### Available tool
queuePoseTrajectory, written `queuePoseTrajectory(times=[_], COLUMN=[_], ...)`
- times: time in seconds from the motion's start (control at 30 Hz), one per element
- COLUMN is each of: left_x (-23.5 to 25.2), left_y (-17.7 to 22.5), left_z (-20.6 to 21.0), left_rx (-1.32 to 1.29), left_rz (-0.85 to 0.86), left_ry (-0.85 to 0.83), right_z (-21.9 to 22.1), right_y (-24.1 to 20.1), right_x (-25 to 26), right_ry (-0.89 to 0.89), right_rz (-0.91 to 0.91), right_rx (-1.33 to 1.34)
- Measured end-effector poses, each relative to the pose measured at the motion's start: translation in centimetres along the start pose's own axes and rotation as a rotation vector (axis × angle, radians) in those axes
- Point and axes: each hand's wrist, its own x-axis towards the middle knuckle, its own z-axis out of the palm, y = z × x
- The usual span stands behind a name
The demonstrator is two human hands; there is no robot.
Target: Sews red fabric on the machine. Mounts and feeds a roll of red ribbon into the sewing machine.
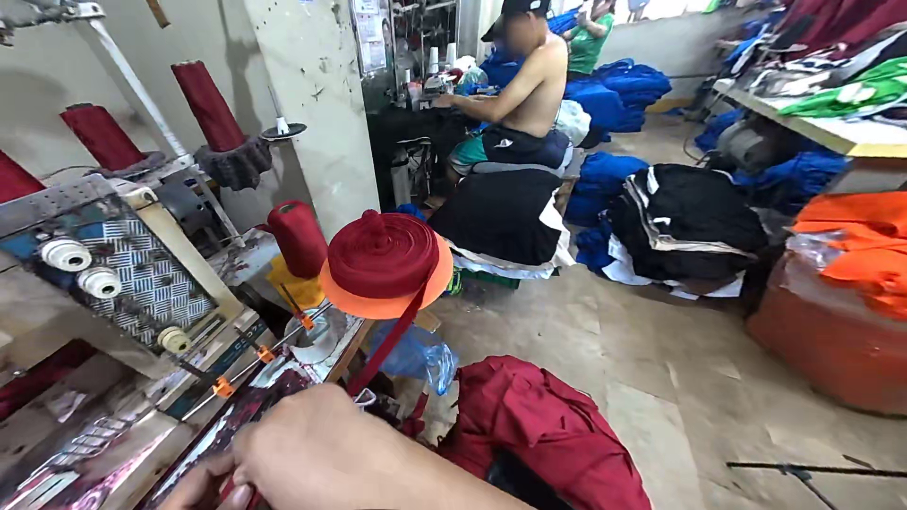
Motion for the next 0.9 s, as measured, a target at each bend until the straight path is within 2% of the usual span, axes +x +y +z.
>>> queuePoseTrajectory(times=[0.13, 0.23, 0.33, 0.43, 0.6, 0.9], left_x=[0.8, 0.3, 0.1, 0.3, 1.5, 1.8], left_y=[0.3, 0.5, 0.4, 0.7, 0.1, -1.5], left_z=[-1.0, -2.8, -4.2, -4.2, -3.8, -4.0], left_rx=[-0.053, -0.141, -0.213, -0.219, -0.209, -0.154], left_rz=[-0.075, -0.151, -0.177, -0.220, -0.259, -0.242], left_ry=[0.067, 0.214, 0.353, 0.441, 0.494, 0.531], right_z=[-2.7, -4.6, -6.5, -10.3, -14.2, -13.4], right_y=[4.0, 7.7, 12.2, 15.0, 17.3, 17.7], right_x=[-1.3, -2.3, -3.5, -4.0, -4.2, -3.8], right_ry=[-0.113, -0.173, -0.036, -0.021, 0.018, 0.015], right_rz=[0.017, 0.079, 0.089, 0.204, 0.332, 0.381], right_rx=[0.125, 0.216, 0.127, 0.013, 0.071, 0.035])
